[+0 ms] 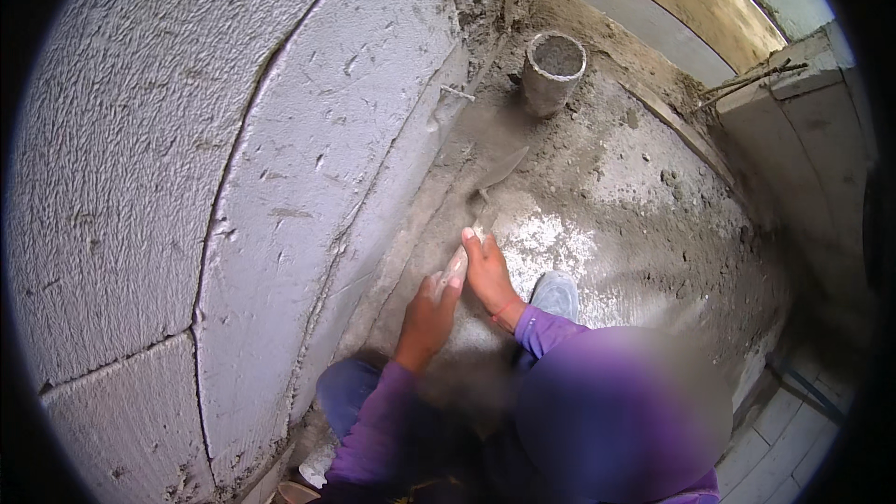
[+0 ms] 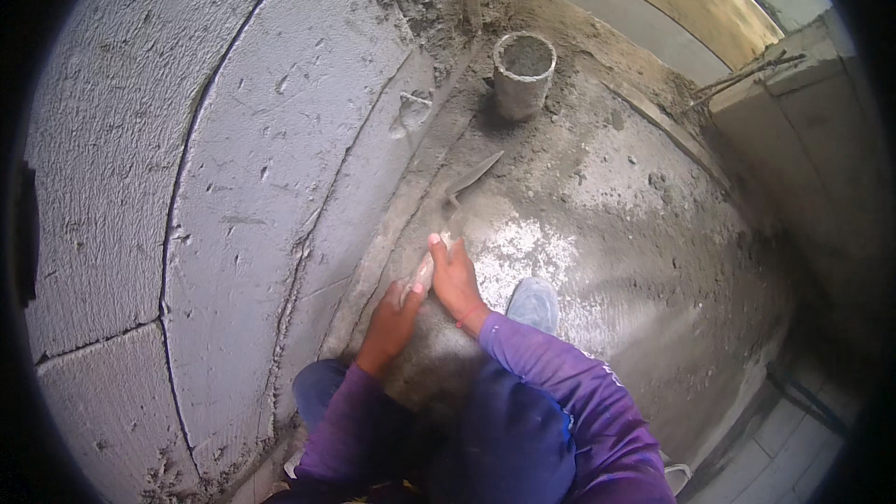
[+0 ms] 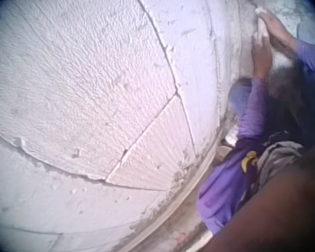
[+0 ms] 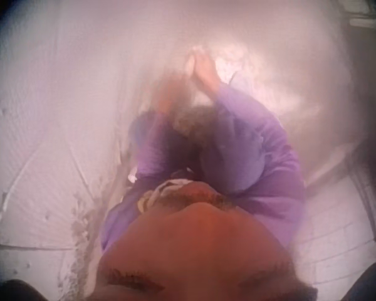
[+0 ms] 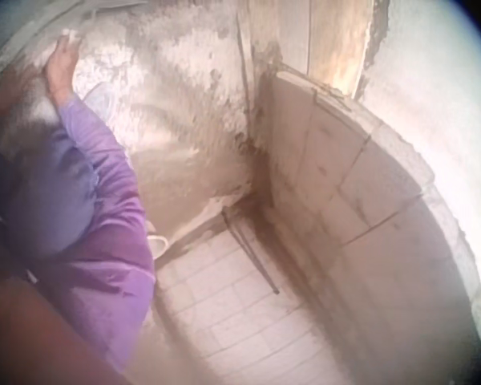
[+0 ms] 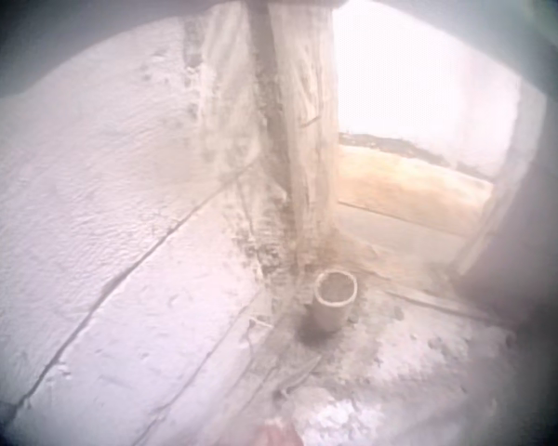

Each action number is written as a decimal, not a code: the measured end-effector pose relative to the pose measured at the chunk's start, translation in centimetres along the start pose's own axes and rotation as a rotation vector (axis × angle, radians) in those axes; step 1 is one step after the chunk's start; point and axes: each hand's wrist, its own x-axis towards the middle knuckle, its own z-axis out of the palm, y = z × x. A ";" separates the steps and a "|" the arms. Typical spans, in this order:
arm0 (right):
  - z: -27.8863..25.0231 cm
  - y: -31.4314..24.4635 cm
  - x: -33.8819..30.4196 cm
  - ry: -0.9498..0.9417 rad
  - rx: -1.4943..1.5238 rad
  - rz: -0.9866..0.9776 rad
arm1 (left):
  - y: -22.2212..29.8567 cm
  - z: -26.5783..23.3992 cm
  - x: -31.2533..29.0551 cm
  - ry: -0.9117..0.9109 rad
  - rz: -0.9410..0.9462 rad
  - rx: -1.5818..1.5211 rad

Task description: The person kneels on the floor and uses a trowel to smooth wet concrete on the floor surface. They repeatedly scrape and level the material, working around a vertical pipe and along the wall edge.

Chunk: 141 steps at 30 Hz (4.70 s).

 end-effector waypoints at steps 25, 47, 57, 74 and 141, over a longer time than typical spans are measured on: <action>-7.4 -1.6 1.7 -0.283 -0.120 0.060 | -4.2 -0.9 4.4 0.357 0.205 0.370; -8.7 0.2 1.0 -0.197 0.182 0.139 | -1.9 -0.1 6.5 -0.038 -0.300 -0.481; -10.7 -2.4 1.9 -0.062 0.292 0.127 | -2.5 -0.6 5.8 0.213 0.118 0.151; -13.4 -1.9 1.9 0.042 0.334 0.101 | -1.7 -0.2 6.8 -0.081 -0.326 -0.496; -11.3 -3.8 1.1 -0.036 0.090 -0.053 | -4.4 3.9 5.3 0.369 0.066 0.286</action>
